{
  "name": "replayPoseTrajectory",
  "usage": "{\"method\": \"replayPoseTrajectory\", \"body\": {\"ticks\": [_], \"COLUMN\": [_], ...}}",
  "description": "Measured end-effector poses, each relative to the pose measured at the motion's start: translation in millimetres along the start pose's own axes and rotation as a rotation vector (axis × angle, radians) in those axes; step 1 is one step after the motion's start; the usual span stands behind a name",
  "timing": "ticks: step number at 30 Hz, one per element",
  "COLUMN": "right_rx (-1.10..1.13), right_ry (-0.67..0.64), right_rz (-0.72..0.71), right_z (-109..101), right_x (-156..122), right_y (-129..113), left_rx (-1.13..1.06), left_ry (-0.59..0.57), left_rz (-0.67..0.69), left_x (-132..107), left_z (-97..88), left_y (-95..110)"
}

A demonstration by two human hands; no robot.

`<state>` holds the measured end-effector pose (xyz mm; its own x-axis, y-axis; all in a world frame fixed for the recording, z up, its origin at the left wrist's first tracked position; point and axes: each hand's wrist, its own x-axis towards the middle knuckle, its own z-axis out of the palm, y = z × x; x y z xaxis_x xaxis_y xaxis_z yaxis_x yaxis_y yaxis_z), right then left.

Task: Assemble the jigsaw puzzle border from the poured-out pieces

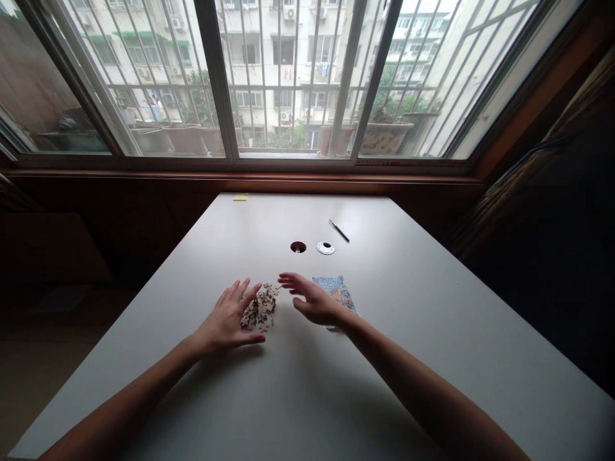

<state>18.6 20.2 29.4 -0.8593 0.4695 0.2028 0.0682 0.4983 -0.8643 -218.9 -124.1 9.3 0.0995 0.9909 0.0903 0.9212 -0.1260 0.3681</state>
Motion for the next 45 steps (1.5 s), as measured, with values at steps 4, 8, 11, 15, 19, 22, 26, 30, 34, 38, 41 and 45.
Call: {"method": "replayPoseTrajectory", "body": {"ticks": [4, 8, 11, 15, 19, 22, 26, 30, 34, 38, 41, 45], "right_rx": [-0.689, -0.924, -0.932, -0.824, -0.660, -0.444, -0.358, -0.283, -0.200, -0.108, -0.026, 0.009], "right_ry": [0.130, 0.065, 0.082, 0.147, 0.228, 0.296, 0.311, 0.310, 0.374, 0.443, 0.436, 0.465], "right_rz": [0.217, 0.369, 0.290, 0.209, 0.187, 0.133, 0.102, 0.076, 0.060, 0.075, 0.090, 0.126], "right_z": [-39, -54, -48, -31, -7, 14, 46, 71, 68, 40, 30, 54], "right_x": [-39, -73, -81, -72, -48, -22, 18, 50, 60, 60, 67, 85], "right_y": [2, 13, 14, 12, 16, 19, 19, 14, 2, -18, -31, -36], "left_rx": [0.035, 0.015, -0.027, -0.049, -0.040, -0.030, -0.087, -0.200, -0.277, -0.388, -0.470, -0.515], "left_ry": [0.002, -0.023, 0.051, 0.137, 0.160, 0.188, 0.241, 0.304, 0.371, 0.463, 0.552, 0.750], "left_rz": [0.020, 0.085, 0.106, 0.116, 0.094, 0.065, 0.005, -0.077, -0.144, -0.227, -0.291, -0.360], "left_x": [17, 46, 55, 47, 36, 28, 15, 6, 4, 6, 8, 6], "left_z": [14.6, 17.7, 17.8, 13.4, 7.1, 3.1, -2.1, -7.7, -13.2, -13.2, -10.0, -18.6], "left_y": [9, 18, 19, 13, 3, -8, -28, -43, -47, -49, -54, -63]}}
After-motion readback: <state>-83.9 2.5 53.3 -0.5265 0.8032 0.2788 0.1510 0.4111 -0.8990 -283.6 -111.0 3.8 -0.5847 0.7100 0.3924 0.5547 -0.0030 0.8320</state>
